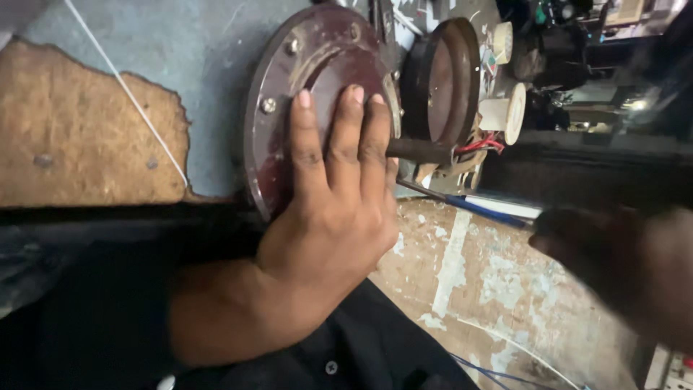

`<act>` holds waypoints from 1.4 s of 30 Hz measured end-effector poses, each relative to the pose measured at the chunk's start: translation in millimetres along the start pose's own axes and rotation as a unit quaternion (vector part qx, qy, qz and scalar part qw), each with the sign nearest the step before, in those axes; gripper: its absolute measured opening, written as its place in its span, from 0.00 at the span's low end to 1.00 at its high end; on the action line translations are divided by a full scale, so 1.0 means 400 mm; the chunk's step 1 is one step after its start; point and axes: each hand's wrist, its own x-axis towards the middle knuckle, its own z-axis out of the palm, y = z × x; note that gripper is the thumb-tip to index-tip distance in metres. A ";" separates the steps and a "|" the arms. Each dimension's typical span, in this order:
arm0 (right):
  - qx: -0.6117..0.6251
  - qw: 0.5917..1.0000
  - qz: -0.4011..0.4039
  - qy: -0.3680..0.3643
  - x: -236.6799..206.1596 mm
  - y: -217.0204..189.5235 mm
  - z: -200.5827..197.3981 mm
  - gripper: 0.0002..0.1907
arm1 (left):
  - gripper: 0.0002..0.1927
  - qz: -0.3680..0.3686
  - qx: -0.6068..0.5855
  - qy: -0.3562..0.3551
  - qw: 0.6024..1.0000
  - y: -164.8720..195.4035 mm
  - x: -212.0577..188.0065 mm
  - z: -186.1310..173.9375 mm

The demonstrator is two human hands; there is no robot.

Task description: The person uses a screwdriver to tighten screws on a circular metal electrical component, occasionally tapping it with a hammer and adjusting wires. The work is performed on a cluttered workbench with various tools and parts visible.

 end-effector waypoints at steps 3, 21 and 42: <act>0.130 0.898 0.360 -0.215 0.033 -0.001 -0.027 0.15 | 0.17 0.015 -0.012 0.004 1.000 0.001 -0.002 -0.002; 0.140 0.944 0.274 -0.117 0.024 -0.021 -0.052 0.22 | 0.20 0.022 0.024 -0.017 0.999 -0.003 0.000 -0.010; -0.094 0.995 -0.019 -0.006 -0.025 0.028 -0.025 0.16 | 0.17 0.021 0.023 -0.007 1.000 -0.005 0.001 -0.003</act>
